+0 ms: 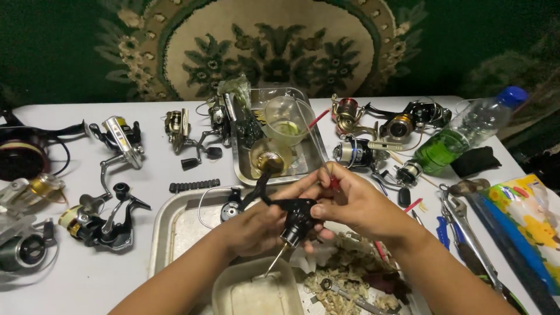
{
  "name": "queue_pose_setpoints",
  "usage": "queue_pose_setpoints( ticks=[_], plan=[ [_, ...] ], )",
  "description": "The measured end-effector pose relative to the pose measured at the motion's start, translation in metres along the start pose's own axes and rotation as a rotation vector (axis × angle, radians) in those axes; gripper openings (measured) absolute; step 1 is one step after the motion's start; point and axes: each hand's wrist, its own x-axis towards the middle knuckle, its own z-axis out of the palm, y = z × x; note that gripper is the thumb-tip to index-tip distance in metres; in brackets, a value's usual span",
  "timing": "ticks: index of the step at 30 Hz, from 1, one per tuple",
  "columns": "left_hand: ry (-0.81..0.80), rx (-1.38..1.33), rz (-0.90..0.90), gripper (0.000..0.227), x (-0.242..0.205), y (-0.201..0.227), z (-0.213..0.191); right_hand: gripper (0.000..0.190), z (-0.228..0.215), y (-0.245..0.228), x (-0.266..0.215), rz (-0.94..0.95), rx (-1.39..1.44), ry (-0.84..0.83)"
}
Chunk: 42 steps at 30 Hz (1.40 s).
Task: The person disassembles a fishing reel handle, cleans the internal components using a small brush and a liquid solvent, and then reassembles the handle. The workspace is cluttered with various fishing reels, tools, and cleaning supplies.
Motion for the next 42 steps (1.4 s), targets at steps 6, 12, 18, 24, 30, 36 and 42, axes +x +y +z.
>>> queue_pose_setpoints(
  ticks=[6,12,18,24,30,36,42],
  plan=[
    [0.358,0.195,-0.168,0.065,0.009,-0.016,-0.013,0.012,0.003,-0.008,-0.005,0.102,-0.406,0.016],
    [0.401,0.28,-0.11,0.053,0.01,-0.005,-0.008,0.038,0.001,-0.03,-0.05,0.102,-0.995,0.542],
    [0.688,0.606,-0.029,0.054,0.011,0.012,0.01,0.043,-0.016,0.001,-0.105,0.137,-1.032,0.756],
    [0.718,0.85,-0.022,0.046,0.012,0.013,0.007,0.028,0.03,0.002,-0.104,-0.158,-1.279,0.716],
    [0.843,1.024,-0.257,0.058,0.013,0.024,0.02,0.023,0.025,0.012,-0.096,-0.276,-1.253,0.705],
    [0.669,1.133,-0.111,0.042,0.008,0.019,0.016,0.023,0.022,0.011,-0.091,-0.279,-1.26,0.643],
    [0.574,1.191,-0.107,0.04,0.007,0.018,0.015,0.017,0.022,0.01,-0.091,-0.325,-1.25,0.601]
  ],
)
